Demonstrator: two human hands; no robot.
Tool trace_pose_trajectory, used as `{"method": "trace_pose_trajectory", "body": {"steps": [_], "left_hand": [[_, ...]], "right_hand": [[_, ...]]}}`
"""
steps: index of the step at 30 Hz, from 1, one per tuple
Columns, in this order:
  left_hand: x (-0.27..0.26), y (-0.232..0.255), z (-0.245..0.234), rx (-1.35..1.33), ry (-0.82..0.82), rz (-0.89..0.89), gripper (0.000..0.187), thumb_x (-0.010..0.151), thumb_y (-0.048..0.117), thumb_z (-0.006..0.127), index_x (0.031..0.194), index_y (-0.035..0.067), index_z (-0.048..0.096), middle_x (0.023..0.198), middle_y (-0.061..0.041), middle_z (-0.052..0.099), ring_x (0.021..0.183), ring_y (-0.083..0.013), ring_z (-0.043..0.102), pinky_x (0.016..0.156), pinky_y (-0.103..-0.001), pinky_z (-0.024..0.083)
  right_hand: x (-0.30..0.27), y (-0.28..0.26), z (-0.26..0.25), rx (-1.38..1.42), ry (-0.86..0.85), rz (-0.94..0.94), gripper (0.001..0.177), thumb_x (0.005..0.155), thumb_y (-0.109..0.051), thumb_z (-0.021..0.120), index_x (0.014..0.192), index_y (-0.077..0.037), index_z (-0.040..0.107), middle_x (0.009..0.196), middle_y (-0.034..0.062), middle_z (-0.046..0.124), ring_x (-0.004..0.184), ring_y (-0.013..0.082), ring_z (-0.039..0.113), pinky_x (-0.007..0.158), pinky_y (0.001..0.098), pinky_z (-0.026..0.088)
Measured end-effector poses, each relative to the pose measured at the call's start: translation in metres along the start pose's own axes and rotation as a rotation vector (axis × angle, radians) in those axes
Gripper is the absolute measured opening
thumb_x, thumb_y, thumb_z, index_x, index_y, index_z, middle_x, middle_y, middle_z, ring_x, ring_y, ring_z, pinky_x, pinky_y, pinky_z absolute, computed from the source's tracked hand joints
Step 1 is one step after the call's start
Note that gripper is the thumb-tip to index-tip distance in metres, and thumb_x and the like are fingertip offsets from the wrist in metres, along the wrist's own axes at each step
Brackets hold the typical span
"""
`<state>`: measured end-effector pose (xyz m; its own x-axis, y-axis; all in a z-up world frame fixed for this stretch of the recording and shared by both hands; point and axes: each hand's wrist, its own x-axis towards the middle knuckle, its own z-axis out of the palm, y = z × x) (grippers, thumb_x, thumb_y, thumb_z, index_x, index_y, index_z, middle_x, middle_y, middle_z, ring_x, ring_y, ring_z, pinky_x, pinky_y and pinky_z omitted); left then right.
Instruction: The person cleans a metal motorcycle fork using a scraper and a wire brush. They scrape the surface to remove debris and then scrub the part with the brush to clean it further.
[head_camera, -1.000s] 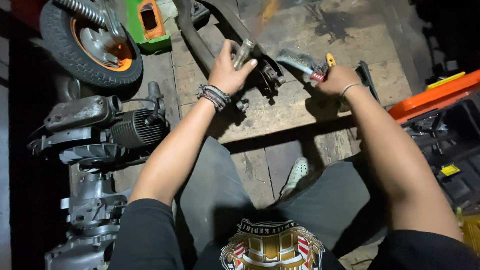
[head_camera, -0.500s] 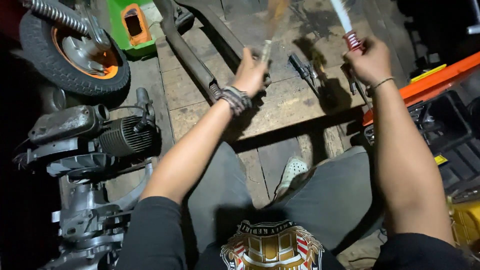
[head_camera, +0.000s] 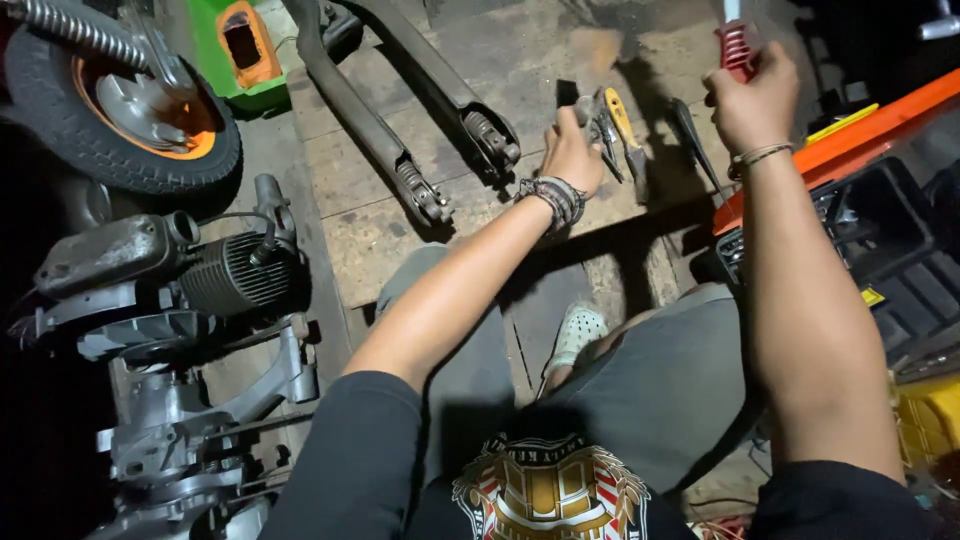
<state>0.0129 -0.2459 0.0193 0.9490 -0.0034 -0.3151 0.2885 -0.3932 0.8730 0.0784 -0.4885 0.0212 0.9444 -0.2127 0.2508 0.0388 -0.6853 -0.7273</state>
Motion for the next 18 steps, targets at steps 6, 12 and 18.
{"method": "trace_pose_trajectory", "body": {"steps": [6, 12, 18], "left_hand": [[0.056, -0.043, 0.034, 0.042, 0.126, -0.134, 0.035, 0.084, 0.015, 0.047, 0.118, 0.011, 0.038, 0.128, -0.029, 0.048, 0.11, -0.0588, 0.055, 0.098, -0.059, 0.045], [0.049, -0.034, 0.026, 0.142, 0.094, -0.218, 0.044, 0.086, 0.005, 0.059, 0.12, 0.012, 0.033, 0.13, -0.019, 0.038, 0.093, -0.0434, 0.061, 0.074, -0.051, 0.052], [0.074, -0.063, 0.036, 0.248, 0.08, -0.211, 0.05, 0.087, 0.013, 0.066, 0.126, 0.01, 0.035, 0.138, -0.026, 0.042, 0.123, -0.0526, 0.051, 0.103, -0.057, 0.045]], "right_hand": [[0.007, 0.033, 0.025, -0.016, -0.034, -0.117, 0.017, 0.083, -0.016, 0.076, 0.095, -0.01, 0.064, 0.084, 0.0041, 0.066, 0.072, 0.0162, 0.057, 0.063, 0.0331, 0.044], [-0.015, -0.017, -0.002, -0.263, -0.187, 0.052, 0.019, 0.085, -0.027, 0.072, 0.092, -0.014, 0.061, 0.08, 0.0051, 0.065, 0.069, 0.0249, 0.059, 0.058, 0.0428, 0.043], [-0.013, -0.004, -0.001, -0.262, -0.203, 0.011, 0.022, 0.092, -0.026, 0.073, 0.091, -0.012, 0.057, 0.076, 0.007, 0.058, 0.064, 0.0256, 0.052, 0.053, 0.0434, 0.037]]}}
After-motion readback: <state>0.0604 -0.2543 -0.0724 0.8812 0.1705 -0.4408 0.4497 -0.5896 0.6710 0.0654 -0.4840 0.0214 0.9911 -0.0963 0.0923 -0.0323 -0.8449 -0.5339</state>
